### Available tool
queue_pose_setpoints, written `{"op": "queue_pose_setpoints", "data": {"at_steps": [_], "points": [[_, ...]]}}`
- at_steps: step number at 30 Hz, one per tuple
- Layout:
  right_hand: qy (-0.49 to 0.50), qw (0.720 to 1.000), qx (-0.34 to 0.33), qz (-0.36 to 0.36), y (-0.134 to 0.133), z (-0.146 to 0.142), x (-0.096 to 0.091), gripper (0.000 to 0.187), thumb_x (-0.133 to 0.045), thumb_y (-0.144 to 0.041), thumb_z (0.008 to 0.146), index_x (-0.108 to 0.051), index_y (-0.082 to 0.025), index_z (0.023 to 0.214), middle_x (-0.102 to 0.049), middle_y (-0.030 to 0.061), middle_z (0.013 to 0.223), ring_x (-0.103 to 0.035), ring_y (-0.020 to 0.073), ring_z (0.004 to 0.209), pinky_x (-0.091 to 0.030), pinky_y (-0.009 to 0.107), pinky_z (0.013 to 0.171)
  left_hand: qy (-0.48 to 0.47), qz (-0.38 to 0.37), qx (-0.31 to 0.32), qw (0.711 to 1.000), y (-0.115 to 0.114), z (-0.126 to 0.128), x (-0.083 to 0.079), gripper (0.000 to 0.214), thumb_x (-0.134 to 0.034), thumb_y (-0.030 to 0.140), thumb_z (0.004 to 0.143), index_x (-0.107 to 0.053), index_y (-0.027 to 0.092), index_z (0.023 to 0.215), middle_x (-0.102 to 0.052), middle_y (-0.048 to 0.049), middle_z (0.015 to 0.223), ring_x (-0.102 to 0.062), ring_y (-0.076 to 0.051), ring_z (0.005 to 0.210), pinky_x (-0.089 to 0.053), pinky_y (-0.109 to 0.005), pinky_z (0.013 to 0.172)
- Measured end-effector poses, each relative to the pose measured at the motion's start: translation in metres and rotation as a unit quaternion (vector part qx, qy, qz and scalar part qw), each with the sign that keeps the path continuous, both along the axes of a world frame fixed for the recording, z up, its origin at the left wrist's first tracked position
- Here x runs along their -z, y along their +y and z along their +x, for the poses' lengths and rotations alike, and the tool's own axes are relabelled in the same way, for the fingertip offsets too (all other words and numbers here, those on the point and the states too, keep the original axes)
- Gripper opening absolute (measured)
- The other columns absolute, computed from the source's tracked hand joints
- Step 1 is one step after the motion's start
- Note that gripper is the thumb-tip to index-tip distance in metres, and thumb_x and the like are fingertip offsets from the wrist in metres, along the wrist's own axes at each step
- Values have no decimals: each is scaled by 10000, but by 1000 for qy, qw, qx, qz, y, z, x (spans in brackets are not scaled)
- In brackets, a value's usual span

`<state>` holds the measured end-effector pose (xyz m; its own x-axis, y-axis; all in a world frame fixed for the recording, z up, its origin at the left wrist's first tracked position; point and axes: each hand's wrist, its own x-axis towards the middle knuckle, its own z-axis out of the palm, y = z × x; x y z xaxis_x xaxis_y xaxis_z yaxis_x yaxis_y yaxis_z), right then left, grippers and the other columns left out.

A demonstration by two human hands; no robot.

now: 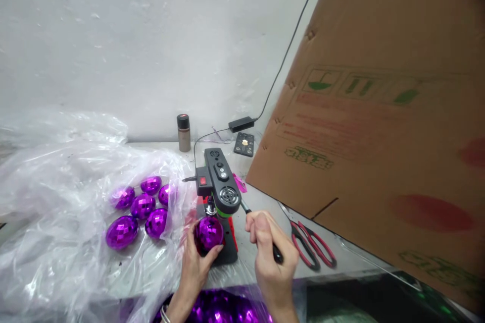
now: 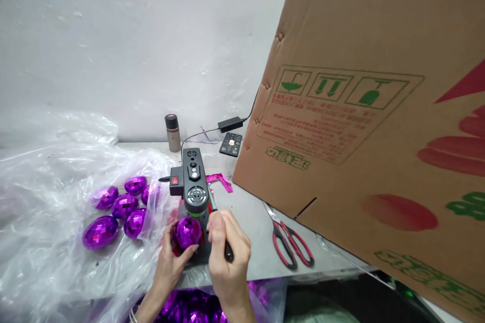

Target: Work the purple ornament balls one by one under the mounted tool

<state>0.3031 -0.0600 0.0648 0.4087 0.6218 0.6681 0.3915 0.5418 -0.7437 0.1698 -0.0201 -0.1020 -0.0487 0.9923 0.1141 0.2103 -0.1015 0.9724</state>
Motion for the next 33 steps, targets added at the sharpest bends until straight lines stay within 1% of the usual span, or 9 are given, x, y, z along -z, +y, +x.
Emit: {"op": "queue_pose_setpoints", "data": {"at_steps": [3,6,10,16,18,21,27,30,33], "points": [[4,1000,-3,-2,-1,0,2,390,-460,-209,1110,-478,-221,720,-502,-26,687,-534,123,637,-410,271,605,17,15,19,1000,2,3,2,755,-816,460,761,-505,194,1396,-667,-201,1415,-628,-417,1364,-477,-628,1167],[4,1000,-4,-3,-1,0,4,384,-457,-207,1108,-494,-223,726,-507,-20,688,-535,132,640,-426,274,606,33,24,30,999,3,6,8,734,-833,429,752,-525,200,1378,-688,-188,1389,-649,-413,1342,-482,-626,1171],[1,1000,-2,3,-2,0,4,372,-458,-195,1104,-515,-221,737,-524,-19,697,-541,129,651,-440,268,616,41,49,32,997,3,11,14,715,-843,388,731,-545,182,1346,-677,-207,1408,-641,-428,1353,-473,-651,1175],[6,1000,-1,-1,-3,-1,0,372,-459,-205,1103,-494,-226,733,-513,-18,683,-533,133,645,-437,262,595,49,47,43,997,9,16,9,700,-824,385,746,-558,186,1361,-701,-177,1363,-676,-402,1297,-516,-626,1136],[5,1000,-1,3,-3,-1,2,364,-458,-191,1101,-490,-227,740,-512,-23,684,-533,126,643,-435,252,593,55,64,44,995,12,17,9,695,-816,400,743,-563,179,1351,-702,-184,1354,-682,-406,1282,-524,-636,1123],[-3,1000,3,10,-3,0,12,342,-456,-170,1092,-493,-227,756,-518,-25,694,-541,124,641,-421,249,579,68,96,29,993,14,19,14,699,-815,407,720,-567,174,1331,-710,-192,1328,-691,-420,1259,-537,-658,1097],[1,998,30,59,-2,0,46,350,-445,-138,1073,-492,-225,737,-528,-21,679,-568,140,646,-408,279,592,81,116,16,990,15,22,25,722,-813,408,711,-551,173,1341,-709,-198,1333,-695,-424,1265,-550,-664,1089],[16,996,36,75,1,-1,54,355,-449,-131,1068,-502,-223,729,-526,-25,658,-578,144,643,-401,286,597,84,109,15,990,15,23,27,721,-811,400,704,-554,183,1342,-709,-185,1339,-690,-420,1280,-547,-661,1100],[30,994,41,94,4,-3,56,348,-472,-145,1061,-506,-224,724,-509,-29,627,-576,151,627,-389,292,584,80,106,18,991,15,23,27,724,-809,389,697,-557,190,1346,-710,-175,1341,-691,-414,1280,-547,-654,1105]]}}
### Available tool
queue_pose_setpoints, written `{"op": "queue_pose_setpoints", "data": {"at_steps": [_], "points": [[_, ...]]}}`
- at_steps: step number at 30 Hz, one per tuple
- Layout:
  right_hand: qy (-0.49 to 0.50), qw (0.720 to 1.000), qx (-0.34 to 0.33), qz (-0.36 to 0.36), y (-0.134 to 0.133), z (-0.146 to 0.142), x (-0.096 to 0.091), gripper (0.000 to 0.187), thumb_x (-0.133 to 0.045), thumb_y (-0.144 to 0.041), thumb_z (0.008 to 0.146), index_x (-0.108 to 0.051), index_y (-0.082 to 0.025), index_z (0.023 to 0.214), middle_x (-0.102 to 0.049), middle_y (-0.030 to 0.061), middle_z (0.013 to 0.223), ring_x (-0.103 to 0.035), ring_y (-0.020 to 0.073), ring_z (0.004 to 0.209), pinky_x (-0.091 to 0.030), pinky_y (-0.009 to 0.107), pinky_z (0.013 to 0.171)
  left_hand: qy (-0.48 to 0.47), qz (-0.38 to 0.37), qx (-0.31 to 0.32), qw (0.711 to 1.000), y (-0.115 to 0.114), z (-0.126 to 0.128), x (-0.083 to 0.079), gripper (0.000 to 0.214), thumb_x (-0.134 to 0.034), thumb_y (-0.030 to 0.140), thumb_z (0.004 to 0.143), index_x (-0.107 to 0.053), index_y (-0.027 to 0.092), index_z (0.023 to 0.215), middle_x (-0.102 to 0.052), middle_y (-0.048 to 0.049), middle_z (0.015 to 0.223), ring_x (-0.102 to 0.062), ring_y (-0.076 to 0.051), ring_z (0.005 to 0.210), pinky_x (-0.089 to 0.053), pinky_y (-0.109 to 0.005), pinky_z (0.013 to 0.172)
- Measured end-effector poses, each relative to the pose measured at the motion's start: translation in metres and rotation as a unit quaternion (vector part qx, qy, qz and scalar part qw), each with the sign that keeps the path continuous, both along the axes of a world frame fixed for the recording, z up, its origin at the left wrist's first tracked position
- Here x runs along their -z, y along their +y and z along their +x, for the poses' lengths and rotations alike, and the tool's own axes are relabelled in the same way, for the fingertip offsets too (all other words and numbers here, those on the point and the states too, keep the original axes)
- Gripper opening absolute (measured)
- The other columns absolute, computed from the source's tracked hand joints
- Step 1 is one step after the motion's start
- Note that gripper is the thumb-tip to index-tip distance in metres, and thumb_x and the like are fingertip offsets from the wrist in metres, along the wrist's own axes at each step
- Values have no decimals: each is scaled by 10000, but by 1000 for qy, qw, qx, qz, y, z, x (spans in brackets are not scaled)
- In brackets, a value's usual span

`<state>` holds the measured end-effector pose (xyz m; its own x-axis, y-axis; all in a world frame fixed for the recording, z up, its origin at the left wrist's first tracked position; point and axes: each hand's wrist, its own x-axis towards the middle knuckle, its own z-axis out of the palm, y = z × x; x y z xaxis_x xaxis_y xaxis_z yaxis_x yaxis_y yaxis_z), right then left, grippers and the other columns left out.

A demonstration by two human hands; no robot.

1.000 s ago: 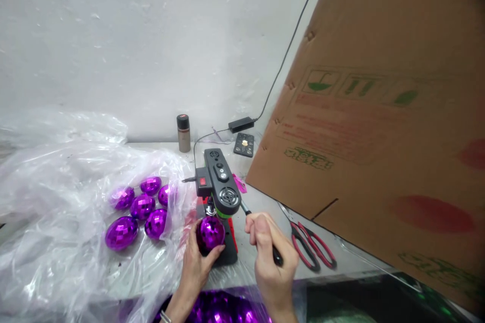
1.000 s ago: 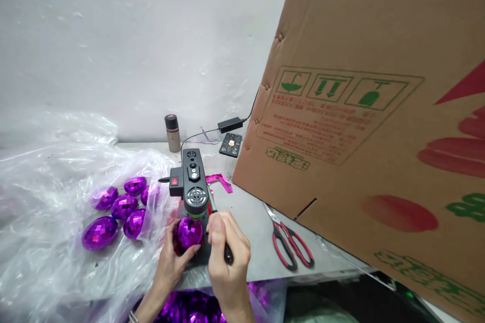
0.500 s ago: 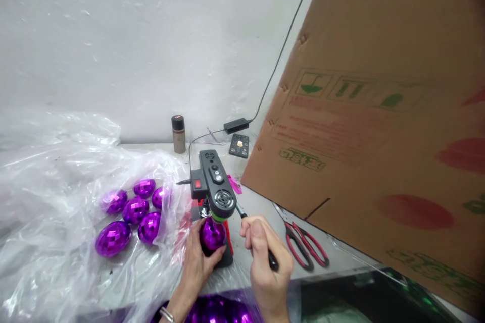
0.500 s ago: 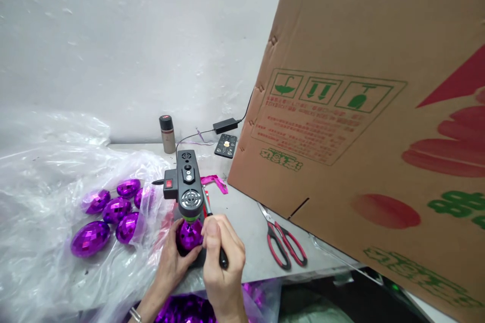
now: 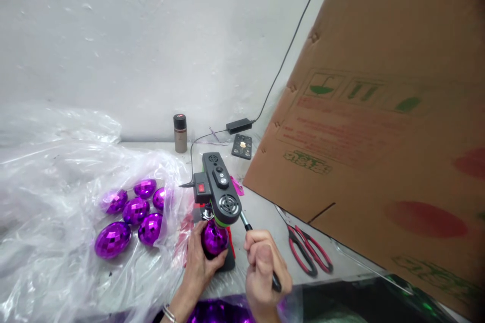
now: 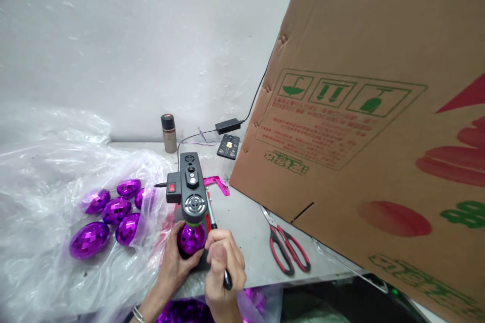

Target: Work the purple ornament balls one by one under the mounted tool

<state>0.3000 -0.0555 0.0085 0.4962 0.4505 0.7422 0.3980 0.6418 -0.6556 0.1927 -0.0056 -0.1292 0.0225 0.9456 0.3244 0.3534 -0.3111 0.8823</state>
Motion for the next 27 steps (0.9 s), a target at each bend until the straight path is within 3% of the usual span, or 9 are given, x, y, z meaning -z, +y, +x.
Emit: {"op": "queue_pose_setpoints", "data": {"at_steps": [7,27], "points": [[9,999,27,17,5,-3,2,378,-486,-172,1060,-484,-224,685,-475,-34,591,-559,148,597,-370,293,570,-4,-9,-6,1000,-2,1,-1,724,-805,387,690,-565,191,1344,-708,-176,1341,-680,-415,1293,-532,-665,1119],[50,998,12,33,7,-12,0,425,-428,-209,1098,-497,-216,679,-531,-30,658,-503,102,545,-387,221,474,11,15,4,1000,-1,1,2,704,-791,335,741,-556,168,1384,-712,-188,1340,-698,-405,1270,-560,-650,1085]]}}
